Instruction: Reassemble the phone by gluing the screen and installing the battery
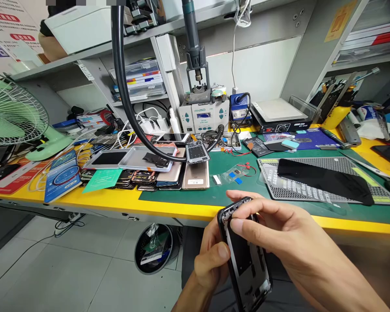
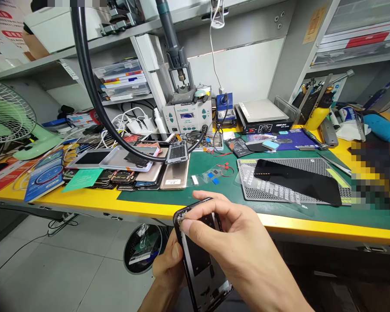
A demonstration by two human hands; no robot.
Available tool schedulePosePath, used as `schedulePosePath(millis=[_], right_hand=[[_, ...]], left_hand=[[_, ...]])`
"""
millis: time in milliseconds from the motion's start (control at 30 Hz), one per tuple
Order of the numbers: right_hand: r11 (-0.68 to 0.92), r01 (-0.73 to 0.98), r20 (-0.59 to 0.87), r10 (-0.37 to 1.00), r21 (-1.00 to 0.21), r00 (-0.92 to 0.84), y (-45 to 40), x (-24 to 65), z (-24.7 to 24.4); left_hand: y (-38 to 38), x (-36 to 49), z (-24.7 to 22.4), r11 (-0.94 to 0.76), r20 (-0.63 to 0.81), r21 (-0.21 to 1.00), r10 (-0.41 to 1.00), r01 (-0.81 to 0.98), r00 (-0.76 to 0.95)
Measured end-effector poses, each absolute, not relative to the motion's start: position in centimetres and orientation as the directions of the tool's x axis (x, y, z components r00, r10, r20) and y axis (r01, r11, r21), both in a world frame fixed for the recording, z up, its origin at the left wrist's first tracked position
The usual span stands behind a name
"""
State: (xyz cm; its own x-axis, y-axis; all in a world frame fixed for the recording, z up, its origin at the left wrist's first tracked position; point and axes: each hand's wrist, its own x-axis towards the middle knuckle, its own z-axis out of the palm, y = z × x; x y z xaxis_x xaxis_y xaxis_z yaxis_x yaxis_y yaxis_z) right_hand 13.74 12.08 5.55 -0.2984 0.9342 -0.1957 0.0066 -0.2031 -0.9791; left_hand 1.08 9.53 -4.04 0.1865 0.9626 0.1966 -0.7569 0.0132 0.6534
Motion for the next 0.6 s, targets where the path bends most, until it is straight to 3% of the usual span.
schedulePosePath(millis=[600], right_hand=[[-0.101, 0.119, -0.134, 0.938, -0.988, -0.319, 11.97, 14.40, 5.82]], left_hand=[[9.18, 1.08, -3.28, 0.052, 0.120, 0.697, 0.975, -0.715, 0.187]])
